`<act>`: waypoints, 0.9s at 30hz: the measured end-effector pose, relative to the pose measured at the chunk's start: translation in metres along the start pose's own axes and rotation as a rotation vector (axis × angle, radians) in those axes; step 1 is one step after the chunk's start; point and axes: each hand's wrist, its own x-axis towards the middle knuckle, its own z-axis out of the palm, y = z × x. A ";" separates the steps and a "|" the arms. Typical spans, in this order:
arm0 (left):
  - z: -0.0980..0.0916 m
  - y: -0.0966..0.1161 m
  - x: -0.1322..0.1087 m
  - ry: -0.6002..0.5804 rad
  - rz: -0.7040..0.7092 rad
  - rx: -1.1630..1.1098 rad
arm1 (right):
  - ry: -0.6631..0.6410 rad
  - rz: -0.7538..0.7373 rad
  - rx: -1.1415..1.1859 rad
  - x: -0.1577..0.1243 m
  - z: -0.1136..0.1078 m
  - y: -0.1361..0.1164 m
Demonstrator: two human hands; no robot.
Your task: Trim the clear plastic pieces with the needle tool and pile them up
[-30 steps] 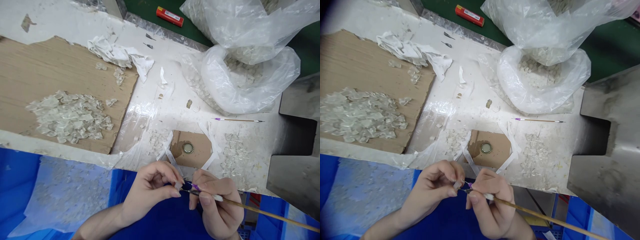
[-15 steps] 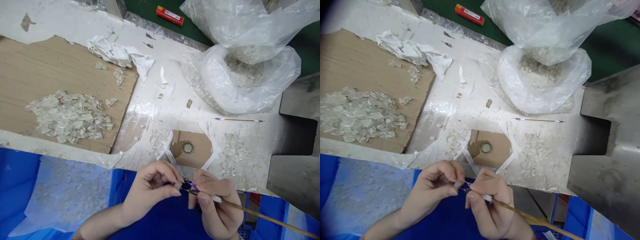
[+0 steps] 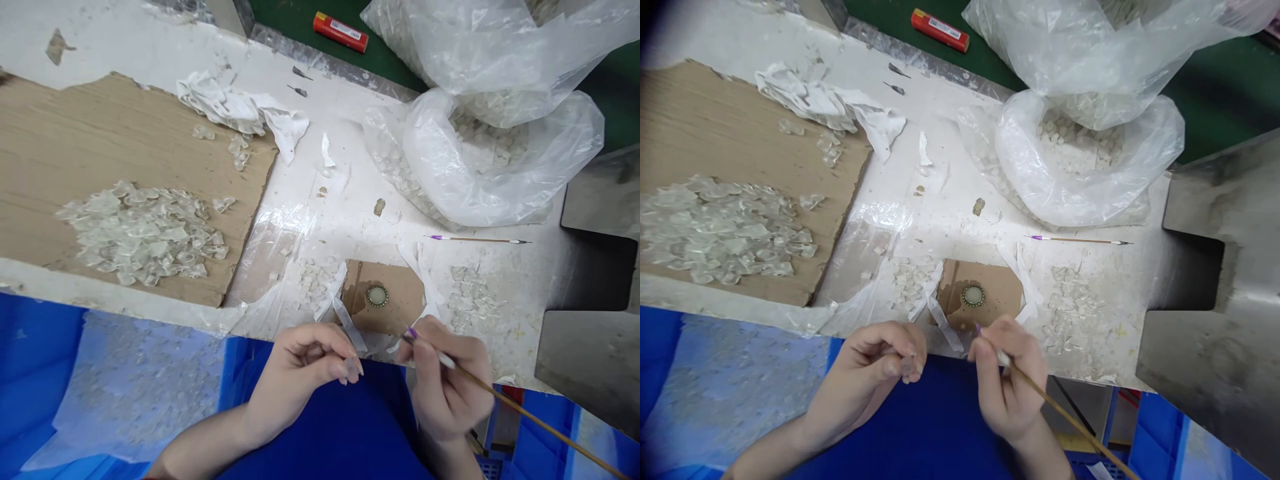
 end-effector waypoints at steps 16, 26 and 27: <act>0.002 -0.001 0.003 0.048 -0.036 0.027 | 0.047 0.031 0.212 0.008 0.014 -0.016; 0.002 0.001 0.002 0.095 -0.034 0.036 | -0.081 -0.033 0.371 0.009 0.017 -0.023; 0.002 0.001 0.002 0.093 -0.034 0.038 | -0.084 -0.032 0.366 0.010 0.017 -0.024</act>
